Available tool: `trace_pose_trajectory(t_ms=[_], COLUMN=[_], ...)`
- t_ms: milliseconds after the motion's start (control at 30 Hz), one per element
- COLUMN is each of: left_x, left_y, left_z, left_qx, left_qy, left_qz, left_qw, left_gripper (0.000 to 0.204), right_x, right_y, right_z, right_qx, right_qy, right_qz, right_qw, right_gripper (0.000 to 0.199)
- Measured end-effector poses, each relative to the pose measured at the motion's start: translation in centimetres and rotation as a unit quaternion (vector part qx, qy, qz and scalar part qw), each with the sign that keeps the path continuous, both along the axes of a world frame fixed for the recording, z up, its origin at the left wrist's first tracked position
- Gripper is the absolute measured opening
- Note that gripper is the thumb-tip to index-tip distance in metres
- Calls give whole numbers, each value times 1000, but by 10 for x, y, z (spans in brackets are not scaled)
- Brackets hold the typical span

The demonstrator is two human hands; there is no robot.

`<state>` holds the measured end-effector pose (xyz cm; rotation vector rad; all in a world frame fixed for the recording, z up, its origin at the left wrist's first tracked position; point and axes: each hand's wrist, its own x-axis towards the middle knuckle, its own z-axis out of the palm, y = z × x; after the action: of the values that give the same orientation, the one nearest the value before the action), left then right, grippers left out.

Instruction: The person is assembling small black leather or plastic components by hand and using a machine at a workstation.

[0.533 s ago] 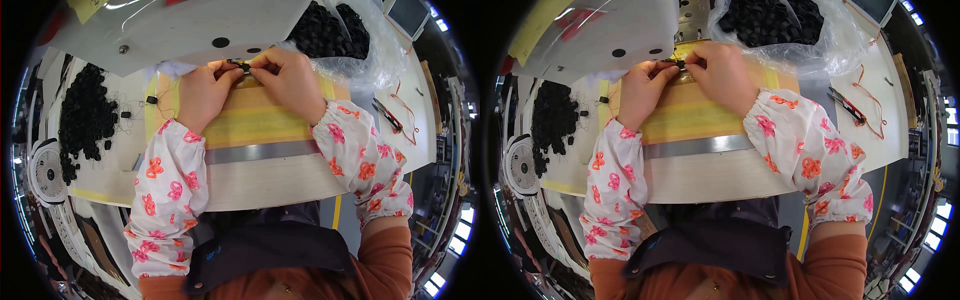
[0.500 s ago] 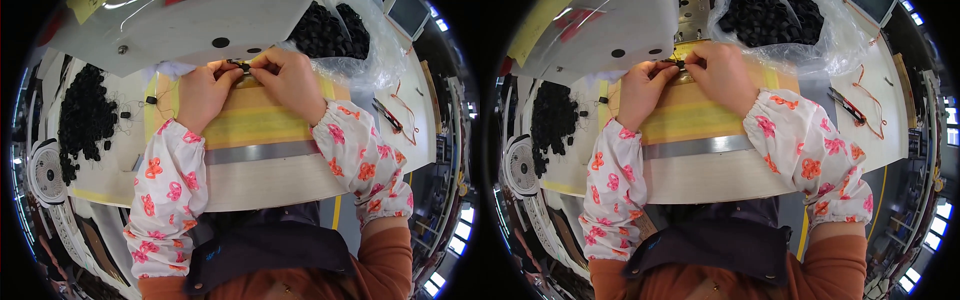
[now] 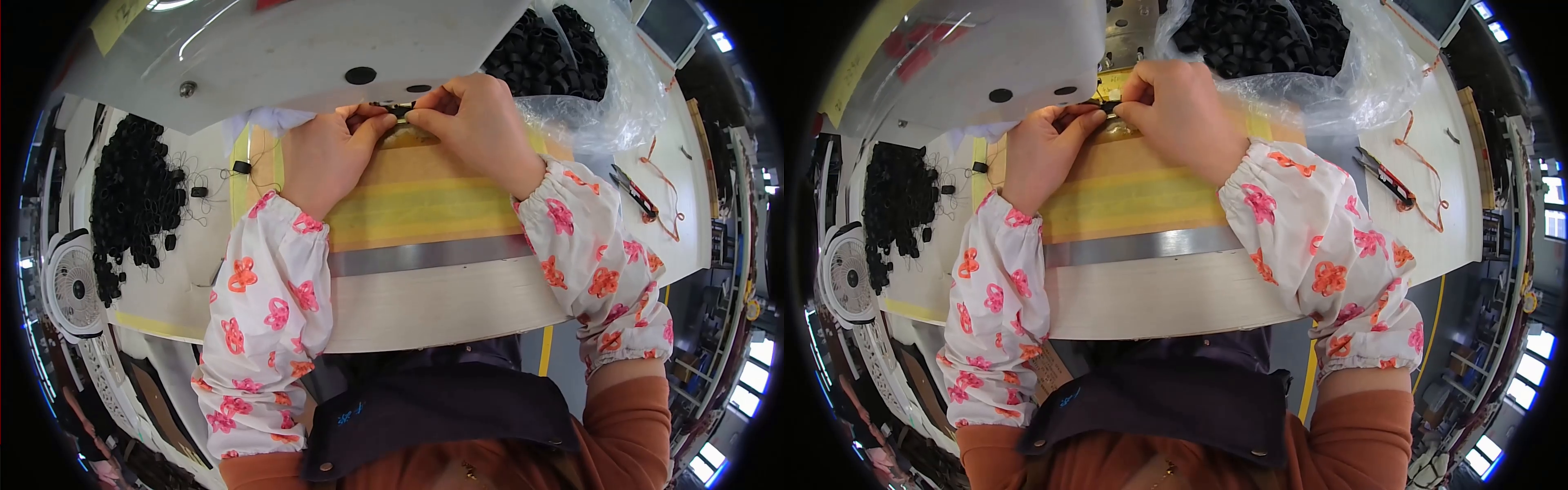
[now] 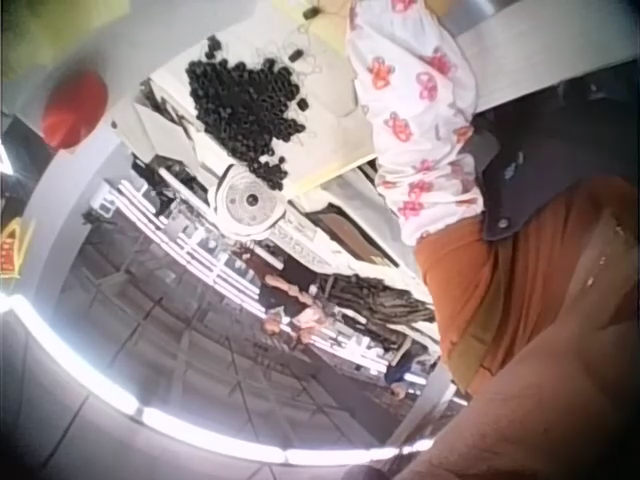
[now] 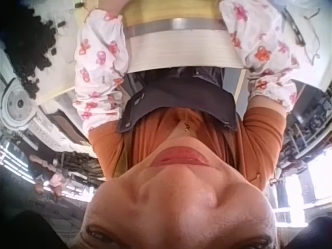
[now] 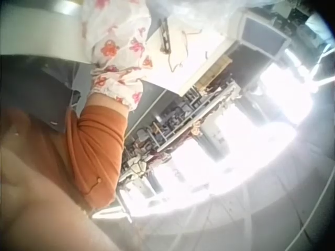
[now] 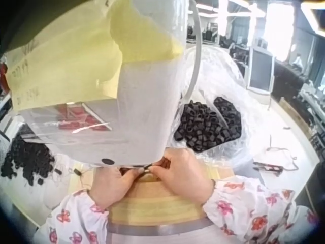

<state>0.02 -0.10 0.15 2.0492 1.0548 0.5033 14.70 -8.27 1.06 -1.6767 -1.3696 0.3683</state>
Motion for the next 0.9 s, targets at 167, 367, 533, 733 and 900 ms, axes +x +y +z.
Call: trace_pose_trajectory(t_ms=[167, 367, 533, 733, 900], left_x=[2, 1, -6, 0, 4], left_y=[3, 4, 2, 1, 10], left_z=[0, 1, 2, -1, -6], left_qx=[15, 9, -6, -5, 40], left_qy=[13, 39, 13, 8, -33], left_qz=[-11, -10, -2, -15, -21], left_qw=[1000, 999, 1000, 1000, 998], left_gripper=[26, 29, 29, 26, 21], right_x=[3, 5, -4, 7, 16], right_y=[1, 2, 2, 1, 7], right_z=[4, 2, 11, 0, -2], right_qx=[-34, -42, -96, -47, -36], right_qy=[-21, -7, -7, -5, -6], right_qz=[-8, 0, -4, 10, 11], right_qw=[999, 999, 995, 999, 999], right_gripper=[13, 14, 16, 17, 17])
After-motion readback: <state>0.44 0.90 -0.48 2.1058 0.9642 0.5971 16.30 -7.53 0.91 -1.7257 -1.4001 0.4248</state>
